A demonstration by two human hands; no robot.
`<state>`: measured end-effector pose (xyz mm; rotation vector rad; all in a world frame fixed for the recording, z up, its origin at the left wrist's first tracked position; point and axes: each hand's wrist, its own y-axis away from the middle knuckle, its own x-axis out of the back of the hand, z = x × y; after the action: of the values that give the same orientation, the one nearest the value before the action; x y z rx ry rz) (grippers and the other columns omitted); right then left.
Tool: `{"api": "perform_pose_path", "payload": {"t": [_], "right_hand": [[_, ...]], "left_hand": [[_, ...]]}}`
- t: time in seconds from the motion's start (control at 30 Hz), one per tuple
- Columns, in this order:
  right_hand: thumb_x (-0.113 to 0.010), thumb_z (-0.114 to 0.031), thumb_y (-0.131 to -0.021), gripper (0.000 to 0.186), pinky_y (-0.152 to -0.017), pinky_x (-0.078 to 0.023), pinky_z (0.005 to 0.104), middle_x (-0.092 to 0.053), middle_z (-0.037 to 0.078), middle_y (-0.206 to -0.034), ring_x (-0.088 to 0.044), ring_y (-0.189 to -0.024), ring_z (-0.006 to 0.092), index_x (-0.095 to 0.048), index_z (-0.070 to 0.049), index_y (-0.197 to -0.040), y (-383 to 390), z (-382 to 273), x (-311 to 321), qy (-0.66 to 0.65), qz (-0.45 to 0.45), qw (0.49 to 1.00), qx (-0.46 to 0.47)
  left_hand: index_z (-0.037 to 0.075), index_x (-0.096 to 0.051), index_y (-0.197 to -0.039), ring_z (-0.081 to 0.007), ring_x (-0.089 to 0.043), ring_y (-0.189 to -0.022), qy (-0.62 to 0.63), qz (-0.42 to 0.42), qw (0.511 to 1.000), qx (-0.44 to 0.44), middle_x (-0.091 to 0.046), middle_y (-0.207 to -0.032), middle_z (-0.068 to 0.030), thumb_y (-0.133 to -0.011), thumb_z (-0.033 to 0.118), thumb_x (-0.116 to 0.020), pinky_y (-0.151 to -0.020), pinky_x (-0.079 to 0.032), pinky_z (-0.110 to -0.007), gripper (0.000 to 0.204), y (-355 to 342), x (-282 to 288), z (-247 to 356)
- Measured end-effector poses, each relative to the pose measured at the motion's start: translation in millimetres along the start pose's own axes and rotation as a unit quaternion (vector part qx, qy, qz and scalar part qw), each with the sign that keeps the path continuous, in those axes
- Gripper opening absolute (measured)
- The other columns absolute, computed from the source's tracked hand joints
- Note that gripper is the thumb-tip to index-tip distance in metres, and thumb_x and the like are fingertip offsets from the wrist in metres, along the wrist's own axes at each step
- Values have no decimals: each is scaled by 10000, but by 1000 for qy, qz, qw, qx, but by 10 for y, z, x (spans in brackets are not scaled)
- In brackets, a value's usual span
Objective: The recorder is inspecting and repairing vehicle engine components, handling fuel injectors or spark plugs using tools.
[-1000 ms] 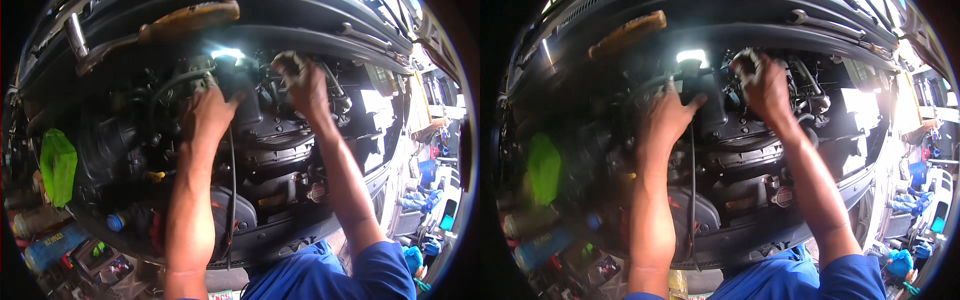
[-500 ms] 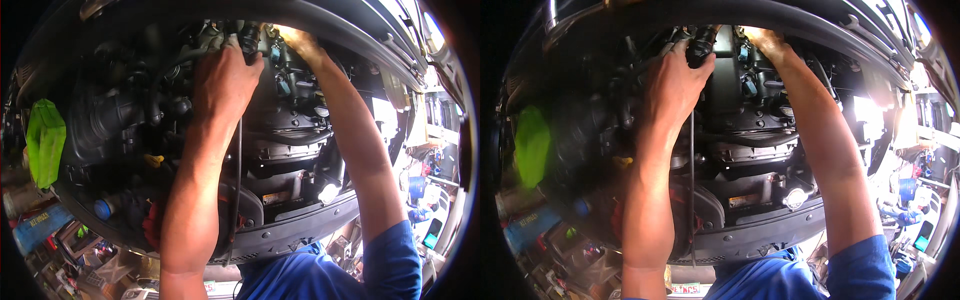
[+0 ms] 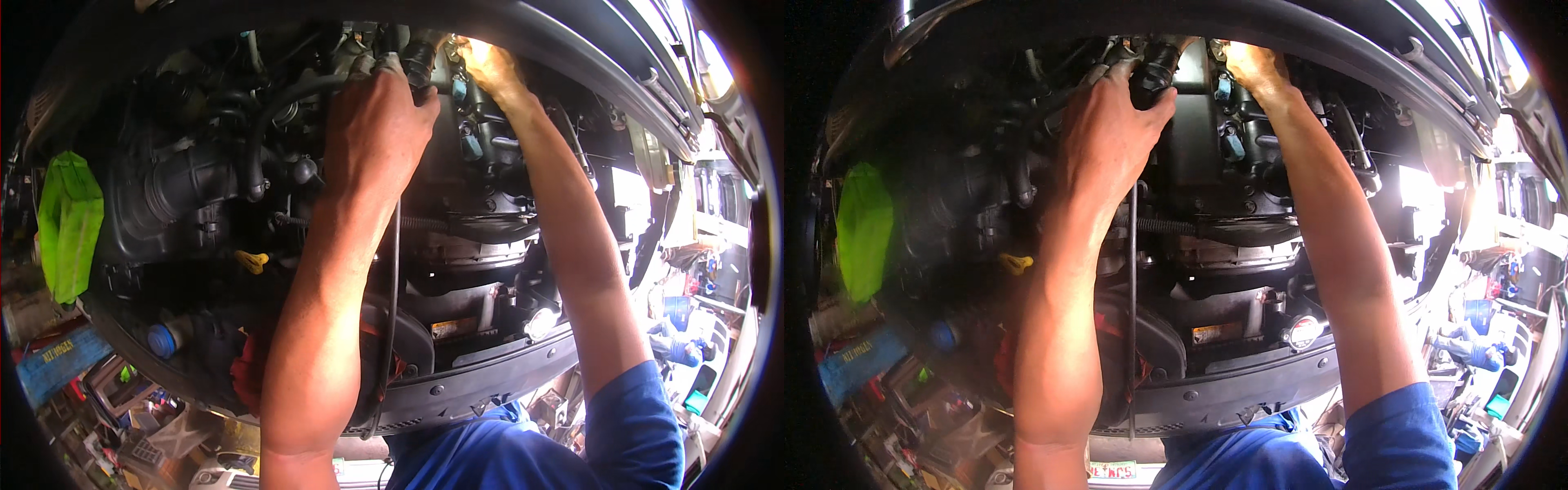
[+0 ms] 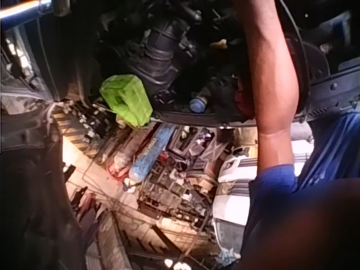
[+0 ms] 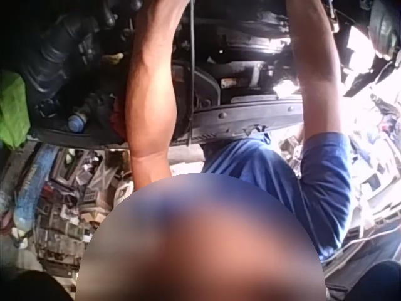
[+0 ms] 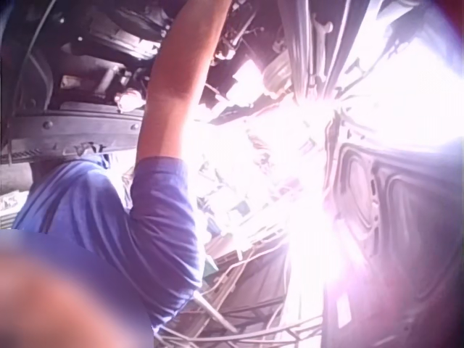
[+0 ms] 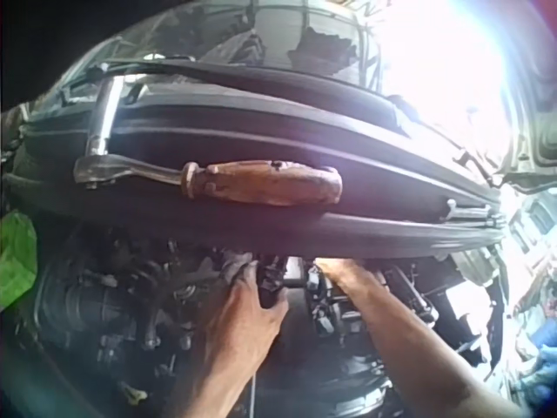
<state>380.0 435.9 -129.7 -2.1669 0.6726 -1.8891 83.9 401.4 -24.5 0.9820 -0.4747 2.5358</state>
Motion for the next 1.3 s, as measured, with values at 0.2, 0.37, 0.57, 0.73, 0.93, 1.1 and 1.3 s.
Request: {"api": "perform_pose_path", "payload": {"t": [0.2, 0.37, 0.57, 0.73, 0.93, 1.1, 1.3], "right_hand": [[-726, -235, -891, 255, -849, -540, 443, -728, 153, -986, -694, -931, 335, -692, -38, -1049, -53, 25, -153, 0, 4, 999, -32], [-729, -265, -890, 258, -806, -529, 467, -711, 152, -921, -682, -879, 342, -669, -38, -997, -79, 97, -266, -17, -9, 997, -74], [-703, -281, -907, 264, -812, -529, 491, -715, 183, -964, -685, -894, 360, -687, -60, -1049, -107, 189, -320, 1, -62, 994, -92], [-695, -277, -898, 274, -810, -535, 499, -724, 184, -978, -693, -909, 372, -701, -56, -1059, -113, 133, -306, 21, -49, 996, -67], [-692, -278, -896, 278, -810, -537, 500, -725, 186, -980, -693, -912, 375, -703, -54, -1060, -92, 121, -247, 21, -31, 998, -46], [-690, -279, -894, 282, -810, -539, 501, -726, 187, -981, -694, -914, 377, -705, -53, -1061, -118, 123, -281, 27, -25, 998, -44], [-687, -280, -892, 286, -810, -540, 501, -727, 189, -983, -694, -917, 380, -707, -51, -1062, -133, 154, -336, 42, -16, 998, -41]], "left_hand": [[-23, -696, -1182, -424, -704, -1035, 14, -5, 1000, 8, -737, -1067, -253, -921, 299, -745, -904, -560, -475, 417, 1, -23, -24], [-54, -726, -900, -426, -735, -844, 14, 31, 999, -9, -731, -860, -267, -925, 241, -727, -794, -592, -482, 296, 14, -15, 1], [-4, -695, -1204, -421, -716, -1022, 0, -31, 999, 35, -737, -1098, -252, -937, 310, -731, -891, -565, -472, 414, -7, 28, 16], [-6, -693, -1209, -425, -711, -1032, 10, -24, 999, 24, -735, -1096, -259, -937, 311, -730, -897, -562, -476, 419, -7, 31, 10], [-16, -688, -1214, -440, -704, -1034, 2, -17, 1000, 20, -733, -1095, -267, -932, 305, -733, -902, -562, -478, 429, 3, 40, -7], [-15, -684, -1221, -441, -702, -1040, 4, -17, 1000, 19, -731, -1101, -267, -932, 307, -732, -907, -560, -483, 435, -11, 29, -16], [-10, -682, -1227, -434, -708, -1027, 14, -24, 999, 35, -737, -1068, -262, -940, 316, -725, -900, -562, -479, 436, -5, 35, 15]]}}
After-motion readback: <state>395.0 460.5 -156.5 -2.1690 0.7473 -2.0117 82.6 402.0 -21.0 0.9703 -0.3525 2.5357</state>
